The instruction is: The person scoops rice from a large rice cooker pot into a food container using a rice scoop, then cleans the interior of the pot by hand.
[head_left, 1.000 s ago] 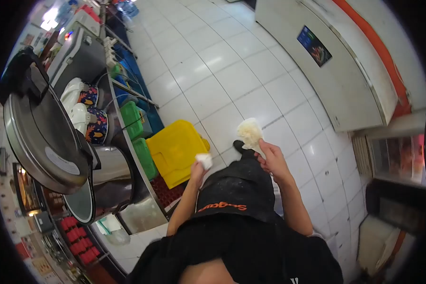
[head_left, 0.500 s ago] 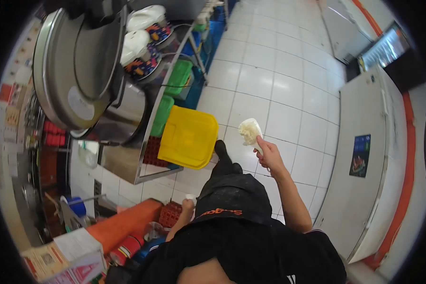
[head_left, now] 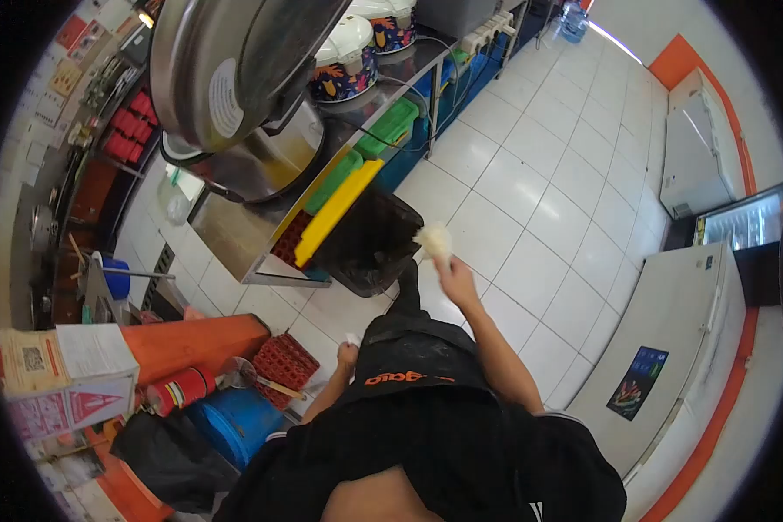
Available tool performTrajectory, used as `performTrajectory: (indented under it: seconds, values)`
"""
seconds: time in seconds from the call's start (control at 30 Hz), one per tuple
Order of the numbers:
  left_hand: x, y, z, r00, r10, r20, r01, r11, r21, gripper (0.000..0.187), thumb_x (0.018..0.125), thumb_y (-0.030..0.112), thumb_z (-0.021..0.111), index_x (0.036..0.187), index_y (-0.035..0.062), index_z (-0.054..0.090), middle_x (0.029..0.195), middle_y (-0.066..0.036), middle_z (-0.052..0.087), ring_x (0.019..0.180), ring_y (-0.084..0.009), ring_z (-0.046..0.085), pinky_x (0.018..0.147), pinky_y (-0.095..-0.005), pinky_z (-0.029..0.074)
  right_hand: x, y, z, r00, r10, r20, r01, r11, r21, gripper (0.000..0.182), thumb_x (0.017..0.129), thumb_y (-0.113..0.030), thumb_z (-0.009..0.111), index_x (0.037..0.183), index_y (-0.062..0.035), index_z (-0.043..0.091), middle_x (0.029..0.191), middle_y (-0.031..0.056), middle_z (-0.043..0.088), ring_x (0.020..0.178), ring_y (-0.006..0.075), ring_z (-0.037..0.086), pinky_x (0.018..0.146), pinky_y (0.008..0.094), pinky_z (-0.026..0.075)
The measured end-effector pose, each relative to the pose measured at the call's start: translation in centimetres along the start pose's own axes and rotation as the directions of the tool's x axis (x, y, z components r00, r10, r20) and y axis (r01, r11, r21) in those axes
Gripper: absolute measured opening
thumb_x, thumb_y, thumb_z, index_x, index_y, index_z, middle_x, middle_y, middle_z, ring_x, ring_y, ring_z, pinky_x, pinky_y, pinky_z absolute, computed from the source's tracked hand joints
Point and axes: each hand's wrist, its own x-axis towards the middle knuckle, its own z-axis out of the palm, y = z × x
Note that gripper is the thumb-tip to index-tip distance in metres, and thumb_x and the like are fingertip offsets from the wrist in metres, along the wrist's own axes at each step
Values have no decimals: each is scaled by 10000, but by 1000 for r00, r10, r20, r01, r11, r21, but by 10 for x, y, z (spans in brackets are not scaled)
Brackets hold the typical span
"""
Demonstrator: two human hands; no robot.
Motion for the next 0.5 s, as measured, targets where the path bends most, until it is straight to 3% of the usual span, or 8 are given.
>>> performTrajectory:
  seconds: [0.03, 0.13, 0.27, 0.33, 0.4, 0.43, 0.47, 0.5]
  values:
    - [-3, 7, 0, 1000, -31, 2, 31, 996, -79, 326, 818, 173, 469, 1006, -42, 626, 938, -205, 664, 884, -302, 642, 763, -397, 486, 12, 9, 13, 932, -361, 1, 338, 872, -354, 308, 884, -277, 575, 839, 27, 549, 605, 156, 537, 602, 366, 585, 562, 430, 462]
    - [-14, 28, -4, 998, -51, -45, 43, 987, -157, 338, 821, 167, 467, 1046, -33, 620, 943, -188, 662, 893, -280, 637, 761, -383, 487, 26, -7, 27, 949, -294, -116, 230, 894, -385, 198, 827, -106, 532, 934, 61, 529, 795, 289, 590, 861, 497, 567, 781, 514, 454]
    - [-63, 76, -26, 996, -81, -39, 66, 953, -296, 339, 813, 170, 473, 1036, -37, 624, 941, -210, 659, 867, -299, 646, 766, -389, 488, 36, 18, -1, 973, -207, -99, 177, 952, -248, 251, 820, -94, 521, 1017, 61, 519, 867, 266, 616, 851, 460, 594, 765, 498, 472]
    - [-64, 59, -18, 994, -105, -16, 95, 949, -301, 343, 811, 174, 476, 1032, -41, 627, 955, -224, 658, 865, -315, 649, 773, -391, 488, 37, 84, -6, 937, -290, -197, 237, 938, -253, 269, 823, -107, 529, 1033, 61, 516, 759, 211, 620, 704, 386, 618, 655, 464, 491]
    - [-39, 14, -4, 1000, -28, 9, 29, 997, -76, 380, 814, 210, 470, 1041, -49, 631, 1027, -278, 643, 887, -390, 648, 798, -409, 484, 24, 150, -17, 992, 100, -81, -94, 993, 69, 222, 828, -136, 548, 974, 32, 550, 696, 148, 616, 561, 279, 579, 520, 407, 467]
    - [-39, 5, -4, 1000, -30, -2, 30, 994, -101, 380, 814, 210, 470, 1041, -49, 631, 1027, -278, 643, 887, -390, 648, 798, -409, 484, 16, 197, -26, 983, 181, -12, -181, 978, -102, 168, 842, -162, 531, 898, -12, 580, 663, 107, 594, 480, 215, 514, 440, 355, 423]
    - [-40, 1, -3, 995, -103, 6, 103, 994, -48, 412, 824, 238, 455, 1047, -61, 629, 1072, -298, 621, 942, -413, 630, 836, -417, 475, 1, 267, -27, 990, 53, -127, -93, 937, -337, 177, 855, -206, 538, 827, -37, 583, 670, 84, 599, 531, 210, 538, 472, 351, 432]
    - [-39, -4, -2, 984, -178, 6, 178, 984, -9, 445, 834, 267, 440, 1053, -73, 626, 1117, -318, 599, 996, -436, 611, 874, -426, 465, -20, 300, -51, 947, 91, 307, 139, 747, -650, 285, 856, -237, 480, 920, 0, 625, 854, 186, 665, 756, 351, 634, 694, 470, 495]
